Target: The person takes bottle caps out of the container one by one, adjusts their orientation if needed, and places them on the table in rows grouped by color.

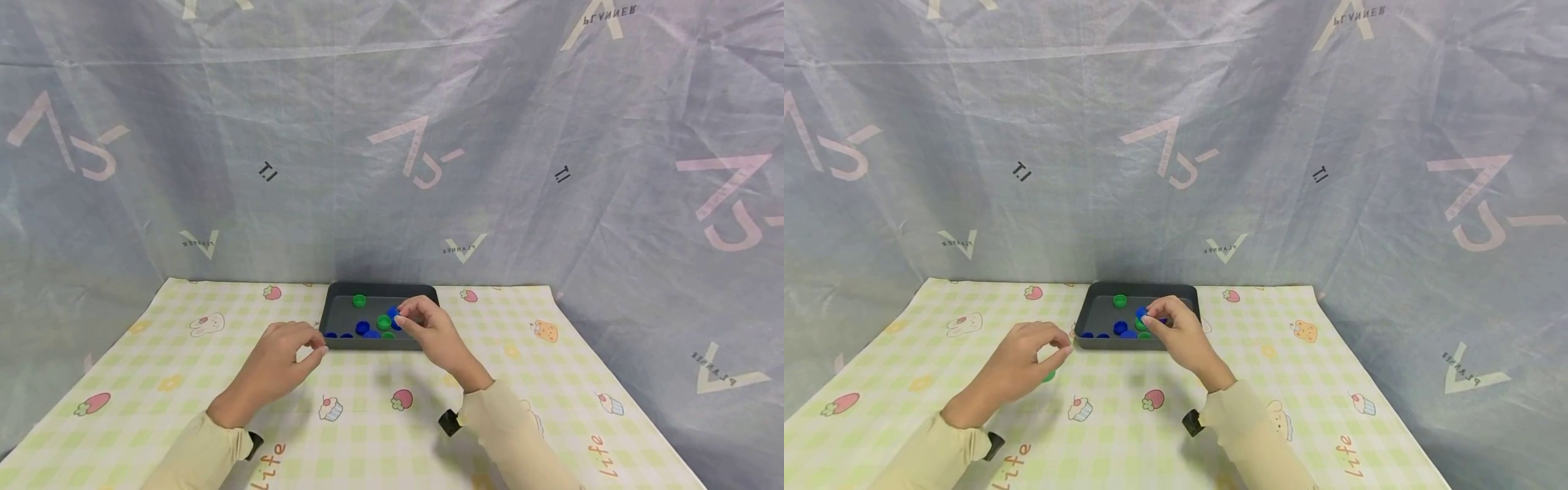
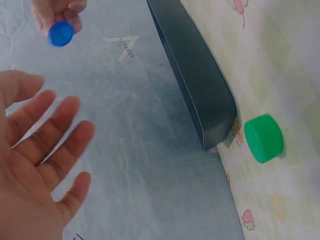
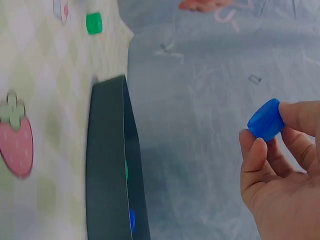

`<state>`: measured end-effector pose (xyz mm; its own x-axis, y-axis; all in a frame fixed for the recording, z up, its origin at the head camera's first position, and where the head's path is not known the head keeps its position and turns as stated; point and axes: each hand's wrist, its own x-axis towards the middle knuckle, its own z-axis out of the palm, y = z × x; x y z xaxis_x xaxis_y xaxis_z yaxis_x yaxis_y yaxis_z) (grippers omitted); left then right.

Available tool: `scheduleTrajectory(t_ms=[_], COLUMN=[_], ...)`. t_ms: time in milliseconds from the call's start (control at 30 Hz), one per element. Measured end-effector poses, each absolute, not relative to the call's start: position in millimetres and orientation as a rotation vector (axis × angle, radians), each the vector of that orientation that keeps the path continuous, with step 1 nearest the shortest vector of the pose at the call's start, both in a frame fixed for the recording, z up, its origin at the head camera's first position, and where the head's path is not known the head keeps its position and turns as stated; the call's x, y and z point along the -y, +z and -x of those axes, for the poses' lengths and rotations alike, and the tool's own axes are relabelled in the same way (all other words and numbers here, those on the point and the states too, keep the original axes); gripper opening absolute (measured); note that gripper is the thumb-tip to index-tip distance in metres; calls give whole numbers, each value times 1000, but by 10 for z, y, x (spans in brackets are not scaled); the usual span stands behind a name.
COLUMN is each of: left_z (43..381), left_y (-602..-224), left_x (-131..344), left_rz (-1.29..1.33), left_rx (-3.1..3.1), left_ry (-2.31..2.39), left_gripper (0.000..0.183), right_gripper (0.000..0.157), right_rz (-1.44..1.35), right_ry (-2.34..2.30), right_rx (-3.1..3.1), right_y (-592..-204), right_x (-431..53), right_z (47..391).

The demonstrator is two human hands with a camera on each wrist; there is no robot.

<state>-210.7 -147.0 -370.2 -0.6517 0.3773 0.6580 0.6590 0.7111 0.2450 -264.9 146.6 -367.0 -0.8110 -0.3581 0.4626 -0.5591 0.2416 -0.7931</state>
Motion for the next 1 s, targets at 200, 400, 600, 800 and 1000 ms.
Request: scheduleTrajectory(t_ms=[200, 400, 600, 800, 1000], left_z=[2113, 2062, 1994, 1966, 1976], left_y=[-3729, -3706, -3705, -3713, -3722], left_x=[1413, 1314, 1224, 1157, 1125], left_rz=[934, 995, 1027, 1063, 1063], left_rx=[2130, 1991, 1970, 1846, 1828], left_ry=[-656, -668, -686, -685, -666], left_gripper=[7, 14, 28, 29, 29], right_gripper=[12, 16, 20, 23, 24], right_rz=[-960, -1073, -1088, -1172, -1214], right_ry=[1741, 1942, 2065, 2137, 2155], right_rx=[2313, 2285, 2255, 2203, 2172], right_y=[-3659, -3650, -3632, -3643, -3652], right_x=[-1344, -1210, -1092, -1016, -987], right_z=[2533, 2400, 2272, 2196, 2187])
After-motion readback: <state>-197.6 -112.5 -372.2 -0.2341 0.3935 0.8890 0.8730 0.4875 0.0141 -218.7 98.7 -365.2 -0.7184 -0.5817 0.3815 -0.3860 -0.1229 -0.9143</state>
